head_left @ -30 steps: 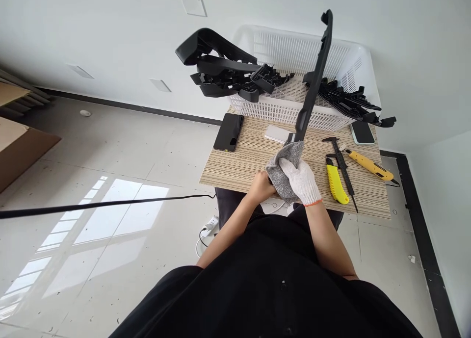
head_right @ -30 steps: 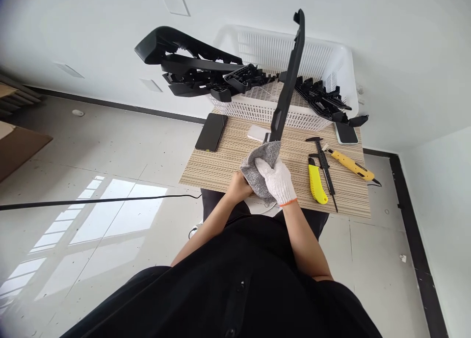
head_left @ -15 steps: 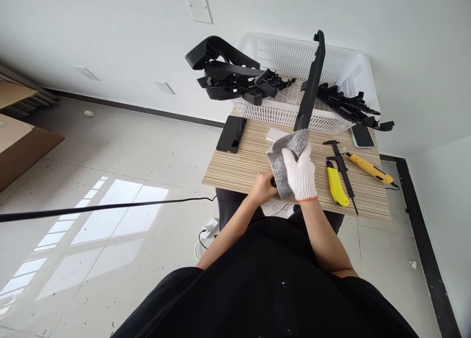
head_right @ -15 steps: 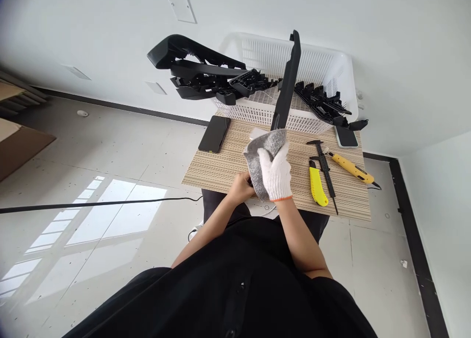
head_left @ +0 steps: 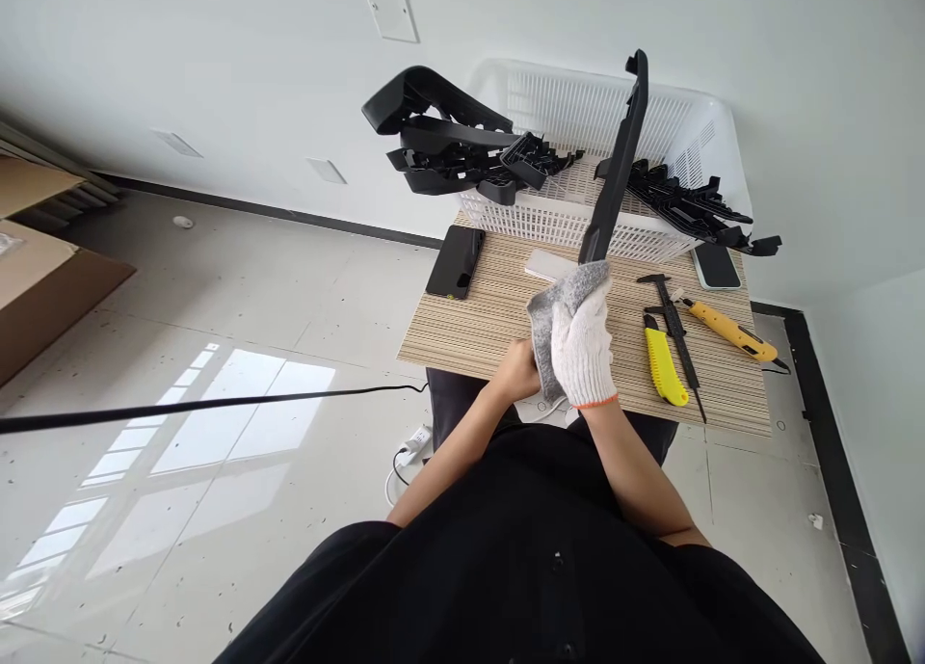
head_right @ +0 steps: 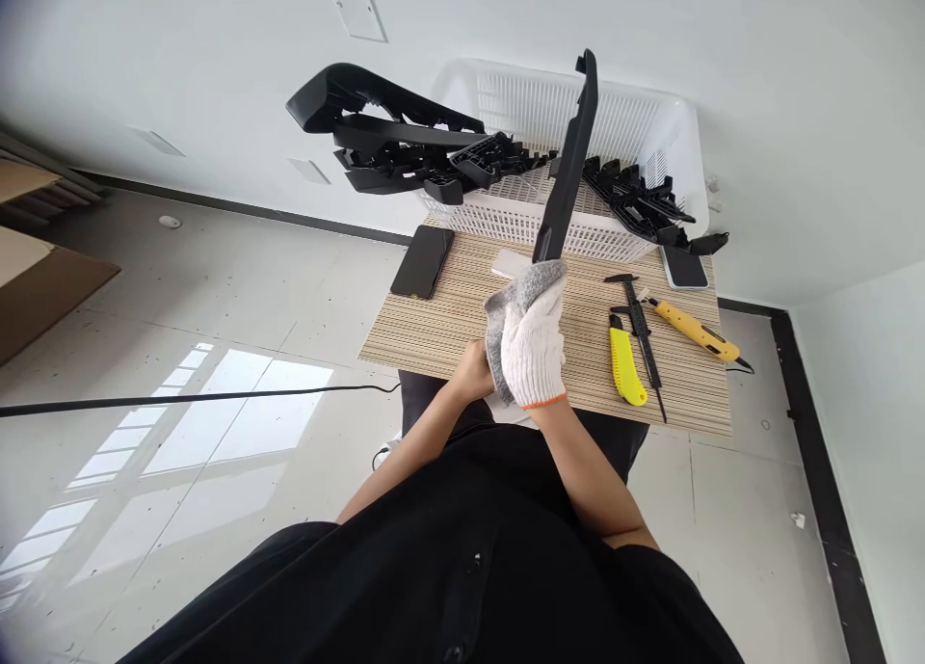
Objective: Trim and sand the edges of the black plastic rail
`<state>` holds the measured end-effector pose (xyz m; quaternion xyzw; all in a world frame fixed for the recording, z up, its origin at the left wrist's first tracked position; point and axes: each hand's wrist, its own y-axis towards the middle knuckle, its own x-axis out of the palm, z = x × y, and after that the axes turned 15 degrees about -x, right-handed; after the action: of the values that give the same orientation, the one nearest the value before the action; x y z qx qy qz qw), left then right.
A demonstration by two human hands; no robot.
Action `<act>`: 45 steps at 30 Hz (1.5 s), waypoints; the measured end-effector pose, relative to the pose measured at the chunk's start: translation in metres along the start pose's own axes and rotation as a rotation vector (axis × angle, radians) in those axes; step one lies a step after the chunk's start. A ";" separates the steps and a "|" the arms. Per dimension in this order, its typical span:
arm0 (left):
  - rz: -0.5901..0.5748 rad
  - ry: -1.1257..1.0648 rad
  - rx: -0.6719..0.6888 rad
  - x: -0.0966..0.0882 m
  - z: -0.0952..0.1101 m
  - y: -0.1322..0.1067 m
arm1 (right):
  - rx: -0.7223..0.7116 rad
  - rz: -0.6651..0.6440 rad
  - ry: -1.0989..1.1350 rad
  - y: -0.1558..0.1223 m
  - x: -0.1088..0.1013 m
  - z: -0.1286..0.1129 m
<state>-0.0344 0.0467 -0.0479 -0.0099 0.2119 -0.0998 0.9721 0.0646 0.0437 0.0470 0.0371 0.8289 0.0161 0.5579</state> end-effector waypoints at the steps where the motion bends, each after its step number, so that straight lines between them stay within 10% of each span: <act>1: 0.001 -0.010 -0.006 -0.001 0.001 -0.001 | -0.009 0.033 0.002 0.007 -0.001 -0.002; 6: 0.045 -0.053 -0.062 -0.002 0.006 -0.003 | -0.064 0.100 0.004 0.026 -0.006 -0.005; 15: 0.046 -0.063 -0.068 -0.001 -0.001 0.000 | -0.077 -0.021 -0.083 -0.017 0.002 0.001; 24: 0.071 -0.139 -0.040 -0.001 0.005 -0.003 | -0.053 0.076 0.124 0.036 -0.008 -0.002; 33: 0.035 -0.079 -0.128 0.000 0.000 -0.001 | -0.050 0.043 0.004 -0.015 0.009 0.000; 45: 0.080 -0.169 -0.073 -0.003 0.008 -0.002 | -0.156 0.111 0.051 0.053 -0.007 0.003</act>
<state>-0.0344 0.0448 -0.0395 -0.0454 0.1327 -0.0520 0.9888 0.0724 0.0955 0.0563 0.0393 0.8357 0.1124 0.5361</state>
